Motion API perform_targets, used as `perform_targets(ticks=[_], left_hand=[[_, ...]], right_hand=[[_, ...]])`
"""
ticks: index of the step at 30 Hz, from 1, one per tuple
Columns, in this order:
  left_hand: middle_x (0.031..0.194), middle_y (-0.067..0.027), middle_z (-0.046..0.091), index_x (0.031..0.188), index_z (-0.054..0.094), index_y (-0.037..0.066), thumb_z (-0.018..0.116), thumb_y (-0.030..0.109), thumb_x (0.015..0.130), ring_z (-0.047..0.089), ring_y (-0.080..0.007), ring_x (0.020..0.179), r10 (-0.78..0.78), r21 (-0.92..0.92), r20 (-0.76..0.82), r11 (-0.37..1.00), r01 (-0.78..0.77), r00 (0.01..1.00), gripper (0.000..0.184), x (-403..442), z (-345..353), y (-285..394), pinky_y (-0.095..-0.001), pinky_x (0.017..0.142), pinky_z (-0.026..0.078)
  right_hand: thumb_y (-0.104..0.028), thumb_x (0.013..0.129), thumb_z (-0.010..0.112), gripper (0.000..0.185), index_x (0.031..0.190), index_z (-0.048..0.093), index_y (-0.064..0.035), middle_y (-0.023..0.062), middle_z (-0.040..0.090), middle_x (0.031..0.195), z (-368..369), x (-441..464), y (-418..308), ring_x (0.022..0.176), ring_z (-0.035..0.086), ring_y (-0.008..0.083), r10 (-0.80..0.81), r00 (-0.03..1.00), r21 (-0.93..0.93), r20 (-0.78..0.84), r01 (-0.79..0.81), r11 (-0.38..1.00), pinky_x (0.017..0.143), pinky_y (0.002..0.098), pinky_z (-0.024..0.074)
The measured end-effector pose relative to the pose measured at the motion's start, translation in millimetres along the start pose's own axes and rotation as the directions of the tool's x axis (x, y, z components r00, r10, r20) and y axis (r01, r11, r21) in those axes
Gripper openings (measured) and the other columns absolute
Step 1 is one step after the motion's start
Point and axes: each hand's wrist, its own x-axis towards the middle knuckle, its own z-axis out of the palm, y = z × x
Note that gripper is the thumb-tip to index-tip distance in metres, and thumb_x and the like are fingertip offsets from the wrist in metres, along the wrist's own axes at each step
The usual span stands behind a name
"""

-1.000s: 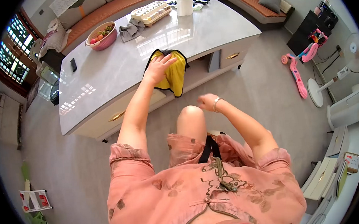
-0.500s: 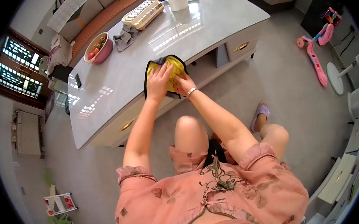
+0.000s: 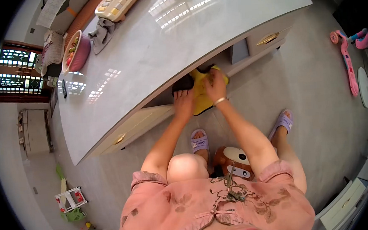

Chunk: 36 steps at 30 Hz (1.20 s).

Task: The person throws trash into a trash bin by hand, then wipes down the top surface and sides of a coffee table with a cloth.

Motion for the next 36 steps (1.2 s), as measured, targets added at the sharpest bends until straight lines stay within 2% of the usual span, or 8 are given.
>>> perform_targets(ticks=[2,8,11,15,17,21,30,36], left_hand=[[0.131,-0.0204,0.046,0.137,0.043,0.006,0.06,0.018,0.085,0.037,-0.0425,0.128,-0.066,-0.081,0.099,0.994,0.075,0.993,0.056,12,13,-6,-0.0534,0.108,0.028],[0.149,-0.026,0.024,0.147,0.028,0.007,0.057,0.027,0.09,0.021,-0.0492,0.136,0.043,0.096,0.221,0.993,-0.065,0.974,0.067,34,42,-19,-0.0549,0.111,0.023],[0.155,-0.0234,0.01,0.15,0.021,0.01,0.048,0.024,0.095,0.01,-0.046,0.142,-0.017,0.147,0.309,0.989,-0.03,0.951,0.063,64,40,-6,-0.0555,0.112,0.017],[0.127,-0.0235,0.054,0.128,0.055,0.004,0.046,0.027,0.097,0.049,-0.0366,0.121,-0.191,0.095,0.448,0.982,0.166,0.874,0.04,129,10,14,-0.0444,0.101,0.038],[0.108,-0.02,0.064,0.115,0.062,0.001,0.046,0.03,0.096,0.057,-0.0349,0.106,-0.029,-0.015,0.128,0.999,0.032,0.991,0.038,154,10,19,-0.0424,0.093,0.044],[0.117,-0.0197,0.061,0.121,0.059,0.002,0.05,0.03,0.095,0.056,-0.0354,0.11,0.071,0.076,0.221,0.993,-0.09,0.973,0.039,205,27,11,-0.0427,0.095,0.043],[0.134,-0.0222,0.049,0.136,0.042,-0.002,0.068,0.046,0.079,0.049,-0.0363,0.121,-0.172,0.399,-0.07,0.898,0.186,0.983,0.078,185,31,-31,-0.0441,0.1,0.041],[0.152,-0.0167,0.028,0.142,0.038,0.003,0.067,0.048,0.076,0.025,-0.038,0.139,-0.193,0.408,0.079,0.901,0.145,0.978,0.085,185,62,-144,-0.0447,0.115,0.019]], right_hand=[[-0.015,0.084,0.064,0.049,0.129,0.049,-0.0063,0.0215,0.051,0.127,-1,27,33,0.116,0.051,0.0341,-0.292,0.947,-0.554,0.135,0.316,0.77,0.098,0.04,0.0421],[-0.029,0.09,0.057,0.058,0.142,0.038,-0.0124,0.0188,0.027,0.151,-7,28,63,0.141,0.02,0.0386,-0.049,0.836,-0.767,0.547,0.523,0.373,0.114,0.045,0.0218],[-0.035,0.094,0.05,0.058,0.145,0.034,-0.0139,0.0159,0.018,0.155,-4,41,70,0.143,0.013,0.0378,-0.043,0.85,-0.794,0.525,0.508,0.334,0.116,0.0473,0.0138],[-0.042,0.096,0.042,0.058,0.146,0.033,-0.0143,0.0158,0.018,0.155,0,70,67,0.144,0.012,0.0364,-0.048,0.867,-0.806,0.497,0.481,0.346,0.116,0.0467,0.0115],[-0.045,0.096,0.041,0.058,0.146,0.033,-0.0182,0.0131,0.02,0.155,2,74,73,0.143,0.013,0.0353,-0.027,0.871,-0.839,0.491,0.48,0.257,0.116,0.0471,0.0105],[-0.046,0.096,0.04,0.058,0.146,0.034,-0.0185,0.0126,0.021,0.154,1,75,72,0.143,0.014,0.0349,-0.02,0.869,-0.834,0.495,0.482,0.271,0.115,0.0474,0.0109],[-0.044,0.094,0.042,0.057,0.145,0.034,-0.0193,0.0127,0.03,0.15,-4,72,79,0.138,0.025,0.0338,-0.105,0.863,-0.803,0.495,0.5,0.324,0.113,0.0479,0.0165],[-0.046,0.094,0.042,0.058,0.145,0.033,-0.0217,0.0122,0.031,0.149,0,75,84,0.136,0.028,0.0334,-0.063,0.866,-0.807,0.495,0.486,0.335,0.113,0.0468,0.0184]])
